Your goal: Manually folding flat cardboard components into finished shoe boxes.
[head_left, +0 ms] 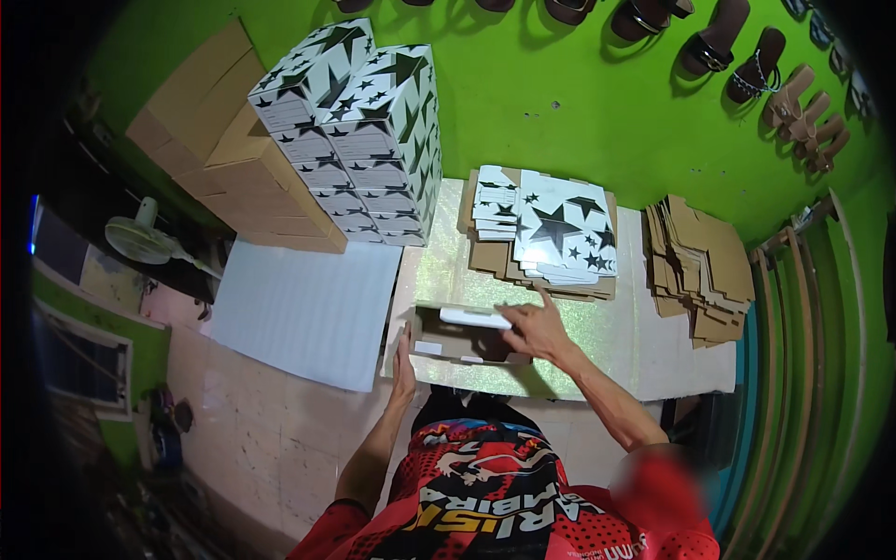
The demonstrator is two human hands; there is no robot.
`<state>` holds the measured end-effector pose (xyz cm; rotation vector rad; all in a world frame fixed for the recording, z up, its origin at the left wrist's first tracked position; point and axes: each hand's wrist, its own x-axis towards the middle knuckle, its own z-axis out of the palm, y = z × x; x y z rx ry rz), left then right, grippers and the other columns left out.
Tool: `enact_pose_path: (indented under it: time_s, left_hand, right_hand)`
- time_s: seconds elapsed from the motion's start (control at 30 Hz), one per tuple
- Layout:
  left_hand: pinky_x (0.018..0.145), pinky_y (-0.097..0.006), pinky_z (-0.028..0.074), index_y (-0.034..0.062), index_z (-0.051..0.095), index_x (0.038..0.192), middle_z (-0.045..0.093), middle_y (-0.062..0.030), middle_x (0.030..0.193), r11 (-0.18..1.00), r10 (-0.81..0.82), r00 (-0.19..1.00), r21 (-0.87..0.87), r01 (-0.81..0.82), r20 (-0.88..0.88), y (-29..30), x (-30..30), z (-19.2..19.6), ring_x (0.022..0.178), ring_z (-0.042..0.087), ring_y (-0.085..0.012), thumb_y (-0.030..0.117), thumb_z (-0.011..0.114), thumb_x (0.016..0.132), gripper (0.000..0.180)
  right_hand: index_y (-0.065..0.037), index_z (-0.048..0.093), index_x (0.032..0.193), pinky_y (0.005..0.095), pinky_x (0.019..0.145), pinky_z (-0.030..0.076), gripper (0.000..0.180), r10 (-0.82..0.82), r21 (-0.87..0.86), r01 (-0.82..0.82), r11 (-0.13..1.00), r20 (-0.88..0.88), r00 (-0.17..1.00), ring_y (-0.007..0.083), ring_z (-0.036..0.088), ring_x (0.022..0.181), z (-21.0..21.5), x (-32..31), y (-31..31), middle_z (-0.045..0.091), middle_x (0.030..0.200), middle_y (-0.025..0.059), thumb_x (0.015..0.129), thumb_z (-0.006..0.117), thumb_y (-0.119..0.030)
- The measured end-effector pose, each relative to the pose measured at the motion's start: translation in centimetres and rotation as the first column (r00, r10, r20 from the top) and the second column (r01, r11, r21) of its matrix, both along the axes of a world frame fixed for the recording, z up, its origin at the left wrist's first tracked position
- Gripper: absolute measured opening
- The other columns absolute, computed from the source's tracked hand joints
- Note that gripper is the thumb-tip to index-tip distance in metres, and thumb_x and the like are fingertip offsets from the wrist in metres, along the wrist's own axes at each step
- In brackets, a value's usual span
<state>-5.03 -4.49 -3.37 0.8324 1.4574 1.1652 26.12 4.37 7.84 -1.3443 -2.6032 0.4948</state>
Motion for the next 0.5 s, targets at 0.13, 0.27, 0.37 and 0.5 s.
enact_pose_path:
  time_s: [0.13,0.27,0.37,0.5]
  left_hand:
    - [0.129,-0.037,0.020,0.0013,0.030,0.165,0.029,-0.0192,0.172,0.985,-0.102,0.967,0.110,0.131,-0.235,0.4,0.1,1.0,0.161,0.023,-0.0290,0.032,0.052,0.111,0.066]
    - [0.130,-0.039,0.018,0.0019,0.028,0.165,0.024,-0.0218,0.173,0.971,-0.176,0.918,0.088,0.220,-0.354,0.7,0.0,2.0,0.162,0.019,-0.0308,0.029,0.059,0.107,0.071]
    - [0.130,-0.040,0.017,0.0027,0.027,0.166,0.022,-0.0233,0.173,0.964,-0.223,0.902,0.057,0.262,-0.369,0.8,-0.3,2.5,0.162,0.017,-0.0317,0.033,0.062,0.106,0.076]
    - [0.130,-0.041,0.019,0.0047,0.029,0.166,0.021,-0.0209,0.174,0.962,-0.225,0.880,0.049,0.269,-0.419,1.3,-1.3,2.5,0.161,0.020,-0.0317,0.032,0.065,0.105,0.076]
  right_hand:
    - [-0.016,0.054,0.150,0.0617,0.125,0.024,0.057,-0.149,0.301,0.201,0.932,-0.188,0.971,0.0336,0.060,0.131,0.4,-0.1,4.8,0.066,0.137,0.0147,0.097,0.068,-0.028]
    - [-0.021,0.039,0.163,0.0641,0.128,0.010,0.077,-0.385,0.401,0.386,0.831,-0.087,0.919,0.0374,0.030,0.156,-2.6,-0.7,7.9,0.033,0.170,0.0129,0.095,0.074,-0.036]
    - [-0.021,0.037,0.164,0.0722,0.125,0.004,0.093,-0.470,0.280,0.428,0.859,0.100,0.877,0.0401,0.016,0.161,-5.6,-0.3,7.8,0.021,0.174,0.0155,0.086,0.083,-0.040]
    - [-0.019,0.041,0.162,0.0701,0.125,0.006,0.084,-0.536,0.232,0.549,0.803,-0.120,0.836,0.0414,0.021,0.159,-6.8,0.4,6.6,0.024,0.173,0.0171,0.091,0.078,-0.043]
